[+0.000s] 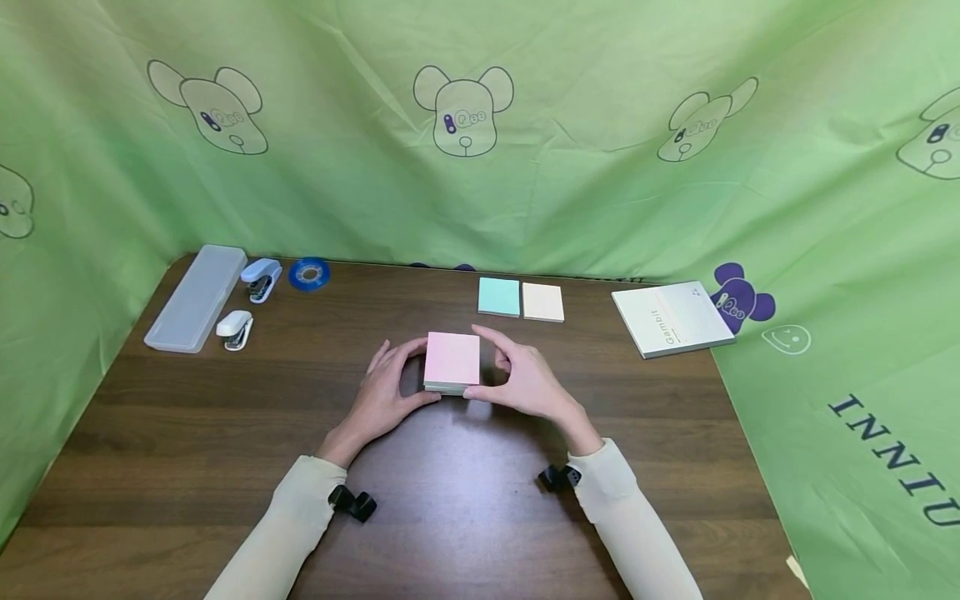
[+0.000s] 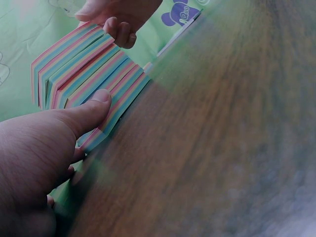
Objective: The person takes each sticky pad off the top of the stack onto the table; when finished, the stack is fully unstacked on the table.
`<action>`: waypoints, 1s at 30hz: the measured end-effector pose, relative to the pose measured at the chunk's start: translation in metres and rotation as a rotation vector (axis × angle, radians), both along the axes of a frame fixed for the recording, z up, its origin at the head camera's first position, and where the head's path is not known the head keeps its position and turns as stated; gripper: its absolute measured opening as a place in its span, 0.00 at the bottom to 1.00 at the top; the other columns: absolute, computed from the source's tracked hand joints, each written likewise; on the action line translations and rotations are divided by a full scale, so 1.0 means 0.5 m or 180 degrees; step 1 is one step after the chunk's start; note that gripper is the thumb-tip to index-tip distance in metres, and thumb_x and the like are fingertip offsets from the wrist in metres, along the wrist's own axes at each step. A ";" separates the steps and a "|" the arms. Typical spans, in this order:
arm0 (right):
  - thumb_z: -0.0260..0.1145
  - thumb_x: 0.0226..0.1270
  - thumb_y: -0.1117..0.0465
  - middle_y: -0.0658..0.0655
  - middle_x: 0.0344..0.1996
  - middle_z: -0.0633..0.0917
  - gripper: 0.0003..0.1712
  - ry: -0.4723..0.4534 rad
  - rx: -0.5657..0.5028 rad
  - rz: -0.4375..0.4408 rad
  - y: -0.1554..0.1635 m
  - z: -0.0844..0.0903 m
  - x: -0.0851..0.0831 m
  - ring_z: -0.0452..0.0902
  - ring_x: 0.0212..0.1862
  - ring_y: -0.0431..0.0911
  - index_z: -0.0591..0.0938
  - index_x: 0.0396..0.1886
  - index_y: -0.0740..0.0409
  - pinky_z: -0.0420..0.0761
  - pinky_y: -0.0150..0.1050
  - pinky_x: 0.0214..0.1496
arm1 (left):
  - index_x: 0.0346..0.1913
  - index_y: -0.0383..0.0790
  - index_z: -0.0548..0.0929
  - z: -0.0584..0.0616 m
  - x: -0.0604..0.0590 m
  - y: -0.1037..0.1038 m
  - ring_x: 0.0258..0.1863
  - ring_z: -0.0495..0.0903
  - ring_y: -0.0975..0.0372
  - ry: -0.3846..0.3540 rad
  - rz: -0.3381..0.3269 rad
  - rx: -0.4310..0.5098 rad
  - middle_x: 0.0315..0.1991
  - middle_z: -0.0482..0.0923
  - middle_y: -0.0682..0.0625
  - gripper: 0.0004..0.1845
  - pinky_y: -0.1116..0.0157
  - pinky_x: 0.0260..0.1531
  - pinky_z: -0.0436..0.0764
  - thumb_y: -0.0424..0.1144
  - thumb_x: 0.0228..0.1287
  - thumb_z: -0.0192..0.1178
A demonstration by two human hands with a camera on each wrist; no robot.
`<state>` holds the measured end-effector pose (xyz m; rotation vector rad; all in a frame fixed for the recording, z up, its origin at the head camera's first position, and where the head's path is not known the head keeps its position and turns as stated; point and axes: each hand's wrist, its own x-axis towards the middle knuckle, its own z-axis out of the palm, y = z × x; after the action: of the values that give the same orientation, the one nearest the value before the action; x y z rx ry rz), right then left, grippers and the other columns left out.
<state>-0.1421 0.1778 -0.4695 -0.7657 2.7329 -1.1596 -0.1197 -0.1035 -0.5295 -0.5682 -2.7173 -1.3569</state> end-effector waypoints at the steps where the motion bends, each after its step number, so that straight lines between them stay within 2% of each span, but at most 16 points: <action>1: 0.89 0.57 0.45 0.44 0.26 0.65 0.56 -0.0005 -0.0014 0.0020 0.000 -0.001 0.000 0.55 0.30 0.38 0.75 0.83 0.54 0.59 0.35 0.35 | 0.82 0.38 0.69 0.000 0.000 0.000 0.79 0.73 0.47 0.0001 0.0000 -0.0002 0.74 0.80 0.41 0.50 0.43 0.89 0.44 0.44 0.61 0.86; 5: 0.88 0.58 0.45 0.44 0.27 0.65 0.55 0.0033 -0.0084 0.0060 -0.002 -0.008 -0.001 0.55 0.30 0.38 0.76 0.82 0.56 0.59 0.36 0.35 | 0.82 0.38 0.70 0.000 -0.001 0.000 0.79 0.73 0.47 0.0005 0.0000 0.0005 0.74 0.80 0.41 0.50 0.43 0.89 0.44 0.44 0.61 0.86; 6: 0.88 0.59 0.42 0.44 0.27 0.65 0.55 0.0074 -0.0146 0.0088 0.003 -0.022 -0.007 0.55 0.30 0.38 0.75 0.82 0.54 0.59 0.35 0.35 | 0.82 0.38 0.69 0.000 -0.001 0.000 0.79 0.73 0.47 0.0001 -0.0001 0.0003 0.74 0.80 0.41 0.50 0.43 0.89 0.44 0.44 0.61 0.86; 10: 0.87 0.60 0.43 0.43 0.27 0.65 0.53 0.0106 -0.0159 0.0088 0.003 -0.026 -0.007 0.55 0.30 0.38 0.76 0.81 0.55 0.59 0.36 0.35 | 0.82 0.38 0.69 0.000 -0.001 0.000 0.79 0.72 0.47 -0.0008 -0.0002 0.0001 0.75 0.80 0.42 0.50 0.43 0.90 0.44 0.44 0.61 0.86; 12: 0.87 0.61 0.44 0.43 0.27 0.64 0.52 0.0091 -0.0157 0.0086 0.002 -0.024 -0.006 0.55 0.30 0.37 0.76 0.81 0.54 0.59 0.35 0.35 | 0.82 0.39 0.69 0.001 -0.001 0.000 0.79 0.72 0.47 -0.0016 -0.0001 -0.0001 0.75 0.80 0.42 0.50 0.43 0.90 0.44 0.44 0.61 0.86; 13: 0.87 0.60 0.48 0.44 0.26 0.64 0.50 0.0055 -0.0098 0.0058 -0.002 -0.011 0.001 0.55 0.29 0.37 0.77 0.80 0.55 0.60 0.36 0.35 | 0.82 0.39 0.69 0.001 0.000 0.000 0.79 0.72 0.47 -0.0017 -0.0001 0.0003 0.75 0.80 0.42 0.50 0.43 0.90 0.44 0.44 0.61 0.86; 17: 0.88 0.61 0.49 0.44 0.26 0.64 0.49 0.0032 -0.0067 0.0030 -0.001 -0.002 0.004 0.55 0.29 0.36 0.77 0.79 0.52 0.59 0.35 0.35 | 0.82 0.39 0.69 0.002 0.001 0.001 0.79 0.73 0.47 -0.0035 0.0002 0.0004 0.74 0.80 0.42 0.50 0.43 0.89 0.44 0.43 0.61 0.86; 30: 0.88 0.59 0.48 0.44 0.26 0.64 0.48 0.0060 0.0014 -0.0022 0.014 0.002 0.005 0.54 0.29 0.35 0.78 0.77 0.51 0.58 0.35 0.34 | 0.83 0.41 0.69 0.007 0.002 0.002 0.80 0.72 0.48 -0.0094 0.0009 -0.0005 0.75 0.79 0.43 0.50 0.42 0.89 0.43 0.43 0.62 0.85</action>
<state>-0.1394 0.1847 -0.4687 -0.7712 2.7544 -1.1532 -0.1188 -0.1027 -0.5261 -0.5487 -2.7413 -1.3735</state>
